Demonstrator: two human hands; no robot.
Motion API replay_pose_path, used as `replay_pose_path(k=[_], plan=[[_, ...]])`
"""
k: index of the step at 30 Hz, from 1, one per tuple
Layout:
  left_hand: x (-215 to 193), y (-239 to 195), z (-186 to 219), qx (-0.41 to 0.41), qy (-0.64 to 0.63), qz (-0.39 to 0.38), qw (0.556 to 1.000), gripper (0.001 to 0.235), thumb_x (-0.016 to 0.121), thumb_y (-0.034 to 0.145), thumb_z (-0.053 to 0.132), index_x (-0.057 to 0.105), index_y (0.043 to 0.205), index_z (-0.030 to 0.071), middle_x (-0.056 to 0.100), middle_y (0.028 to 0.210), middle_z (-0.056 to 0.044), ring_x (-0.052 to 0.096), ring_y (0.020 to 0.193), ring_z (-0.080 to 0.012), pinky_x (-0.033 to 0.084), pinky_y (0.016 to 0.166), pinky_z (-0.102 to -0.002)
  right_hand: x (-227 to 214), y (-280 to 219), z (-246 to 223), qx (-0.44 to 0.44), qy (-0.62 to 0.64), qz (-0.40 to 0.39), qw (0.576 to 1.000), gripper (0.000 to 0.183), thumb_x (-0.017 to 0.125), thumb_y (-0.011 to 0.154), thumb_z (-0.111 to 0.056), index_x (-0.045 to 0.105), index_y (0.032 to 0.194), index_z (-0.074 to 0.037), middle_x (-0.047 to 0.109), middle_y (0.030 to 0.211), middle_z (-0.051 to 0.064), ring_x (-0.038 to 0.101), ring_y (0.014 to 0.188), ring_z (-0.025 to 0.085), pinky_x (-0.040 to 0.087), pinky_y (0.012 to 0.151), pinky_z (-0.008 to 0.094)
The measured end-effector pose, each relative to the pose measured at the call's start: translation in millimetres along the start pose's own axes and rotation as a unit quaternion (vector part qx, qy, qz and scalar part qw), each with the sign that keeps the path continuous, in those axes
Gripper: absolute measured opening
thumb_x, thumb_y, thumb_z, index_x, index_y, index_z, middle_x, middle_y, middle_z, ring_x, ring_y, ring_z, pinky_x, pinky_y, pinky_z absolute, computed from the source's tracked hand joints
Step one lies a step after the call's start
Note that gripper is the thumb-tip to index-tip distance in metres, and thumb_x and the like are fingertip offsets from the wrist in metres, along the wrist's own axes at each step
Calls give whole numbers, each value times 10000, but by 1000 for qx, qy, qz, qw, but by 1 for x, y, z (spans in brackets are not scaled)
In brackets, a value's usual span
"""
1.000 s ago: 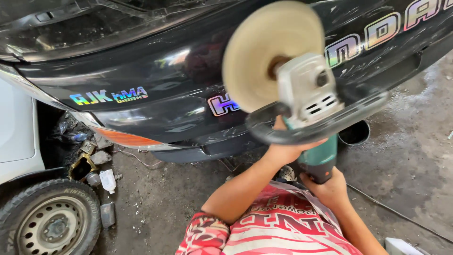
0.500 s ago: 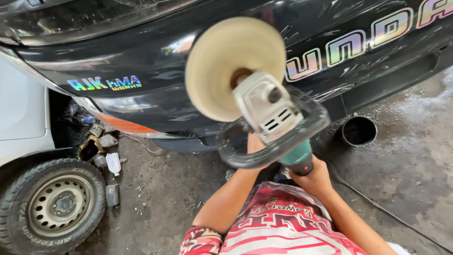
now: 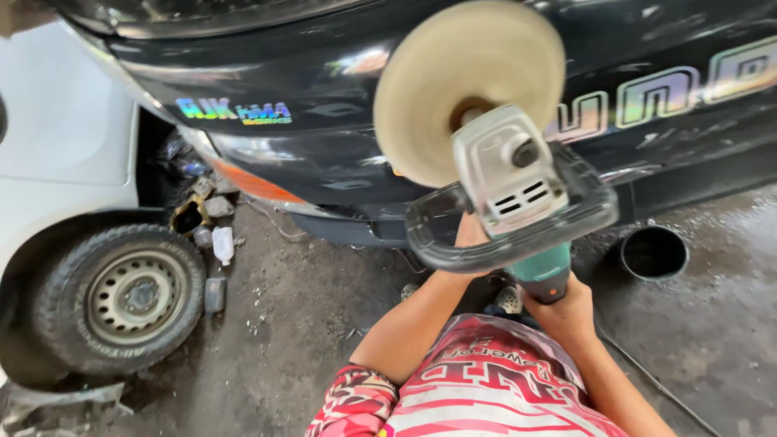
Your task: The person uses a handheld electric polisher with a buffing pad to smooth the surface of a black car's front bumper. They move the tool across the bumper area, focusing on the section with the brand lettering and near the headlight.
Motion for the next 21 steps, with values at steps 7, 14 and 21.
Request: replay_pose_path(k=[7,14,21], plan=[[-61,-37,9,2,-289,108,951,828,851,848,339,502,1506,-23,659,1327,-177,613,1096,-288,454,957,-435,21,26,-69,-41,-72,-105,991,459,837,652,-146,693,1071,-27,755,880,188,766,843,280,573,726,382],[-65,-44,21,48,-293,92,950,889,877,816,420,511,1508,-3,582,1474,-137,548,1375,-284,433,1206,-442,22,31,-90,-83,-133,-138,978,442,840,664,-178,689,1053,-29,739,888,215,738,874,376,568,720,412],[-16,-19,50,149,114,14,982,573,808,887,270,624,1379,41,580,1471,-98,511,1419,-228,368,1259,-402,-16,14,-37,-28,-156,-73,985,481,865,708,-236,709,1109,-21,754,921,188,756,853,282,564,740,393]])
Point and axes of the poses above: each hand's wrist, its own y-axis towards the middle knuckle, its own x-axis out of the palm, z = x × y, the point moved 7 cm from there along y, towards the middle knuckle
